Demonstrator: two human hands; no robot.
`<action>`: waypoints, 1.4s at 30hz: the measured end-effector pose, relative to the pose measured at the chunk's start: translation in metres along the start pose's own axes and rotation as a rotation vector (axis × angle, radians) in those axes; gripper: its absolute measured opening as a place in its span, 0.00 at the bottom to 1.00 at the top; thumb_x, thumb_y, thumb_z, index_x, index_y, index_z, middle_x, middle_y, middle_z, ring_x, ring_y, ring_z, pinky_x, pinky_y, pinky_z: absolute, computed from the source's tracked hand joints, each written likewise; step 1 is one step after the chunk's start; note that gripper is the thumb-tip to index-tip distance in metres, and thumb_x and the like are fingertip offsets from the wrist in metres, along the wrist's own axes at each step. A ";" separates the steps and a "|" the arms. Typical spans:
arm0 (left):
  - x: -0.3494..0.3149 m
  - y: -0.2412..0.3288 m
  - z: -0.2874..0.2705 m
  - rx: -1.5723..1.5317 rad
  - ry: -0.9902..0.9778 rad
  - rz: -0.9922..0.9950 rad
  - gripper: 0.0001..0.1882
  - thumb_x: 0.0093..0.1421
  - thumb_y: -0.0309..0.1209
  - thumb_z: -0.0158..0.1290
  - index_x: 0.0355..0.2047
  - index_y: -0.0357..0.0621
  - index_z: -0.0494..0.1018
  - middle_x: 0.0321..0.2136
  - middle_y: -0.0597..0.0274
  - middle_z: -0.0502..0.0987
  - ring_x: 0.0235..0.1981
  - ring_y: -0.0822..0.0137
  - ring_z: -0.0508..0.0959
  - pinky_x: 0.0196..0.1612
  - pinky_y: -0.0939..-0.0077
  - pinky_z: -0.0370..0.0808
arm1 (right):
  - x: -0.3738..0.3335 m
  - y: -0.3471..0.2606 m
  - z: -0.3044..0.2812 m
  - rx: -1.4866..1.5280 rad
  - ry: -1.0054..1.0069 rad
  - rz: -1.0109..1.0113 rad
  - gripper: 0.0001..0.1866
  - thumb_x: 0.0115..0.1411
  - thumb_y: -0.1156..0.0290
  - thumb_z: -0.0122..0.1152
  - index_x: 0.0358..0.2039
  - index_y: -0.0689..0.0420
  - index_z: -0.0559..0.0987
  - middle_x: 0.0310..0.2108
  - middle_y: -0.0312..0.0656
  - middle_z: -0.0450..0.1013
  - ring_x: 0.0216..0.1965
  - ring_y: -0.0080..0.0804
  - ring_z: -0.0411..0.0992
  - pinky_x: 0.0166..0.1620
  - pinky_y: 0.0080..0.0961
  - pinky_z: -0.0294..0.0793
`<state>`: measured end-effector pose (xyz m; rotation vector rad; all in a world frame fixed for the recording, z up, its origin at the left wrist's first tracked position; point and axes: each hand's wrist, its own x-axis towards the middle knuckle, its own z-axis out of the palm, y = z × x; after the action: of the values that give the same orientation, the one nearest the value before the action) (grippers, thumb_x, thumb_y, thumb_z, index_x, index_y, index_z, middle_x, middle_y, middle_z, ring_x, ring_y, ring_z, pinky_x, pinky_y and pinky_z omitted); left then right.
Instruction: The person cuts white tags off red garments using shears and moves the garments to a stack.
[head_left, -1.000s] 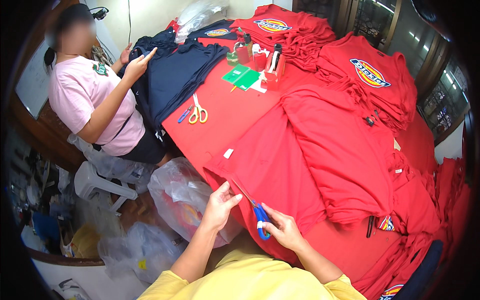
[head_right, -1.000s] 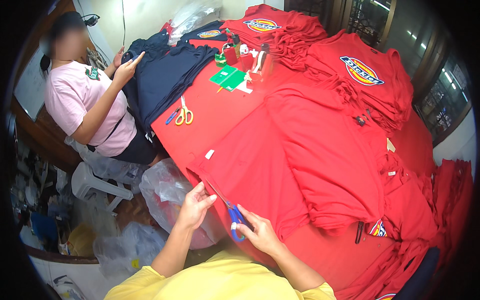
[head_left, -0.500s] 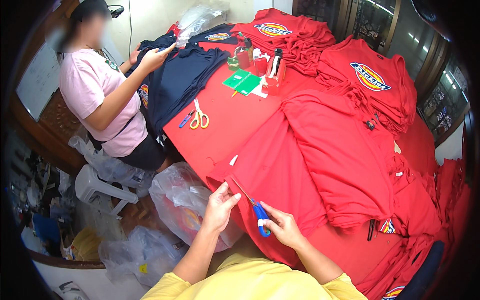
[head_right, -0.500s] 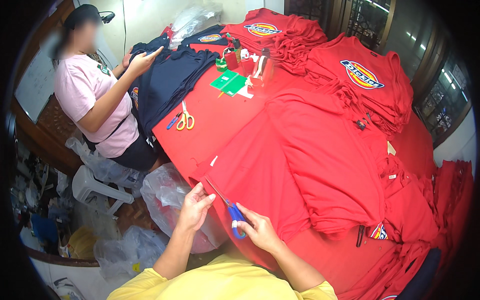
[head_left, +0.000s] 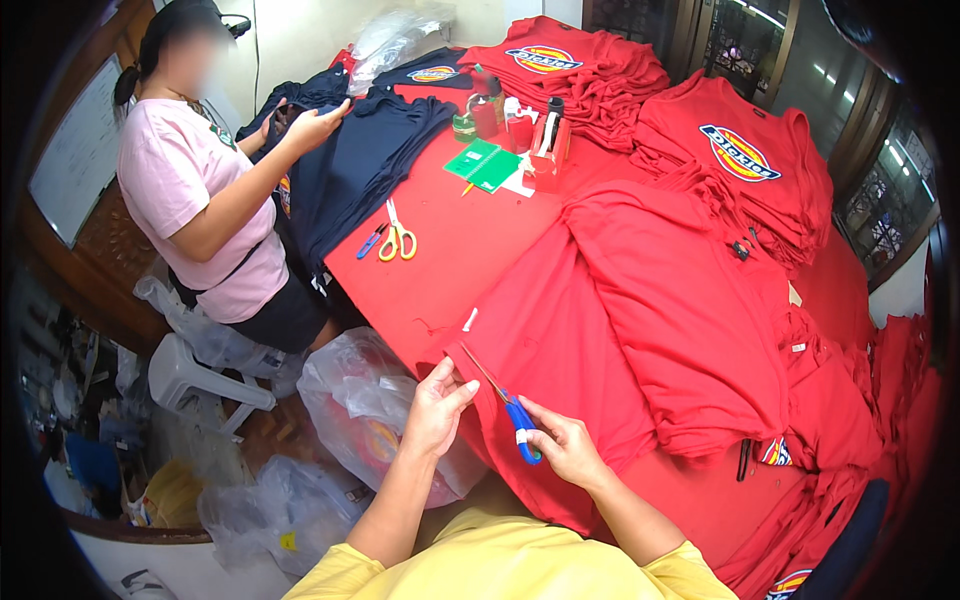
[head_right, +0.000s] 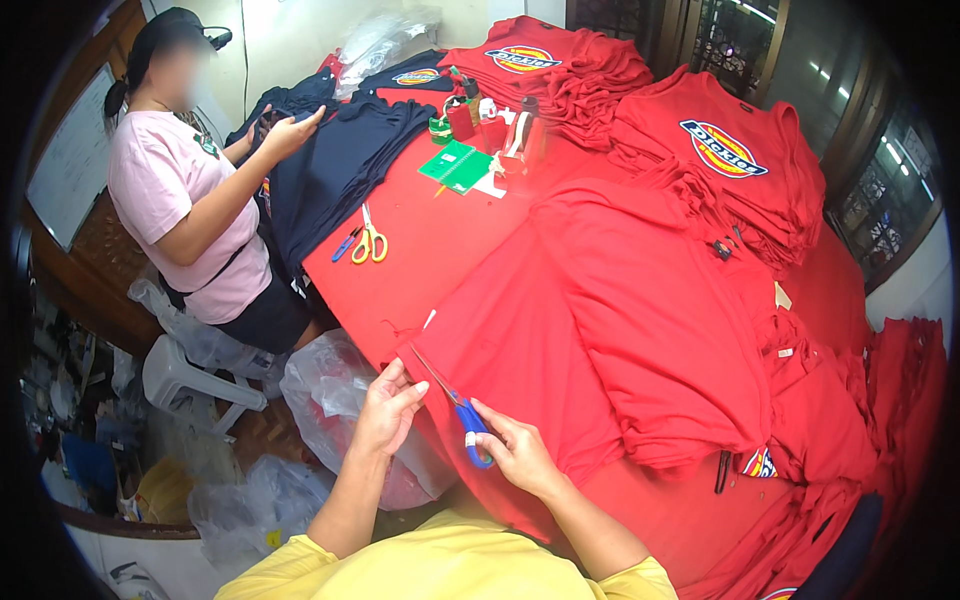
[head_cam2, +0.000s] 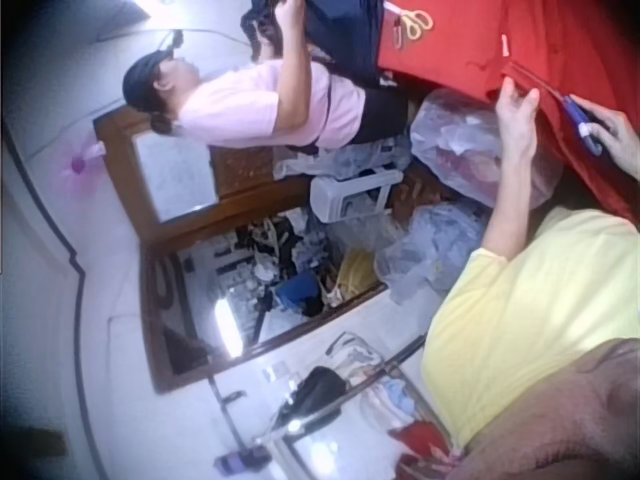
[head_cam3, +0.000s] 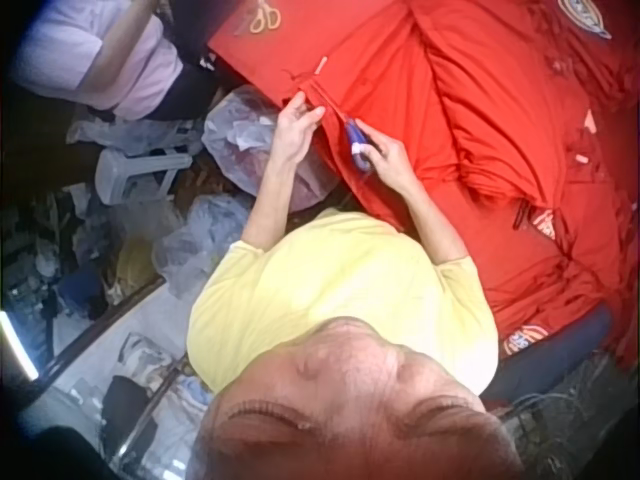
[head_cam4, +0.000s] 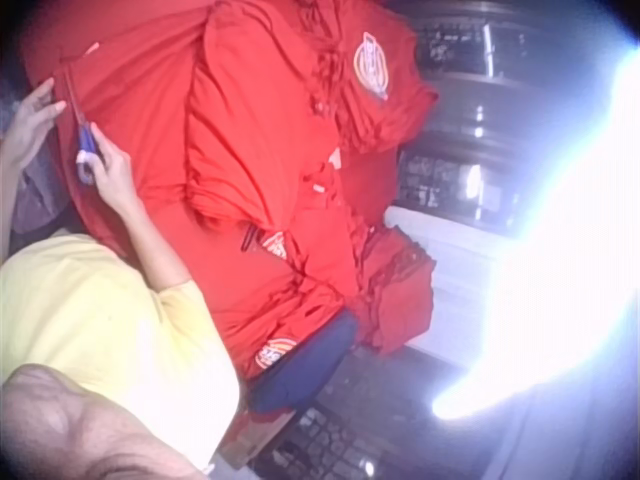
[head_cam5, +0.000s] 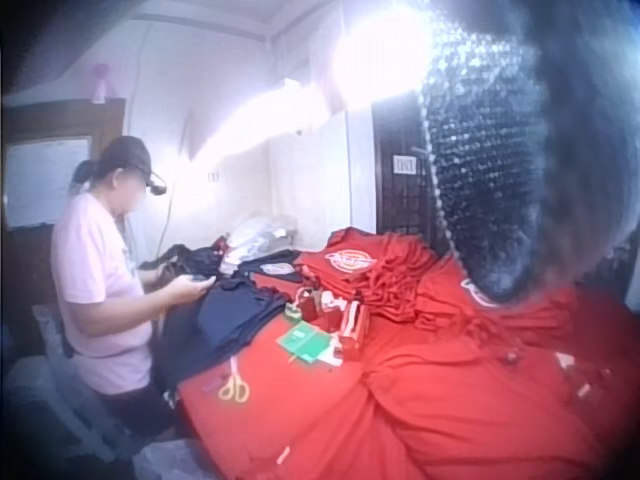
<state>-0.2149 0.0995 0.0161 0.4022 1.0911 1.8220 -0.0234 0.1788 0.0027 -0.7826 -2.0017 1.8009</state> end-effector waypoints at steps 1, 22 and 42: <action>0.003 -0.003 -0.004 -0.028 0.002 0.007 0.17 0.58 0.17 0.50 0.49 0.36 0.70 0.44 0.61 0.76 0.45 0.71 0.75 0.51 0.75 0.71 | 0.000 0.003 0.000 -0.004 -0.001 0.007 0.26 0.61 0.67 0.57 0.59 0.59 0.67 0.41 0.49 0.75 0.37 0.23 0.73 0.44 0.23 0.72; 0.022 -0.002 -0.029 -0.073 0.004 0.027 0.17 0.59 0.18 0.51 0.50 0.33 0.70 0.45 0.59 0.76 0.46 0.70 0.75 0.52 0.75 0.71 | 0.003 0.006 0.014 0.000 0.023 0.014 0.25 0.61 0.72 0.54 0.59 0.58 0.67 0.38 0.46 0.76 0.35 0.20 0.71 0.42 0.21 0.72; 0.025 0.008 -0.027 0.036 -0.050 0.052 0.21 0.57 0.15 0.50 0.52 0.33 0.66 0.48 0.59 0.73 0.48 0.69 0.73 0.53 0.75 0.69 | 0.005 -0.005 0.019 -0.361 0.057 -0.135 0.29 0.59 0.65 0.60 0.60 0.59 0.65 0.33 0.48 0.72 0.28 0.33 0.72 0.35 0.28 0.73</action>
<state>-0.2499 0.1057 0.0039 0.4996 1.0898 1.8303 -0.0394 0.1664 0.0047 -0.7659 -2.3134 1.3457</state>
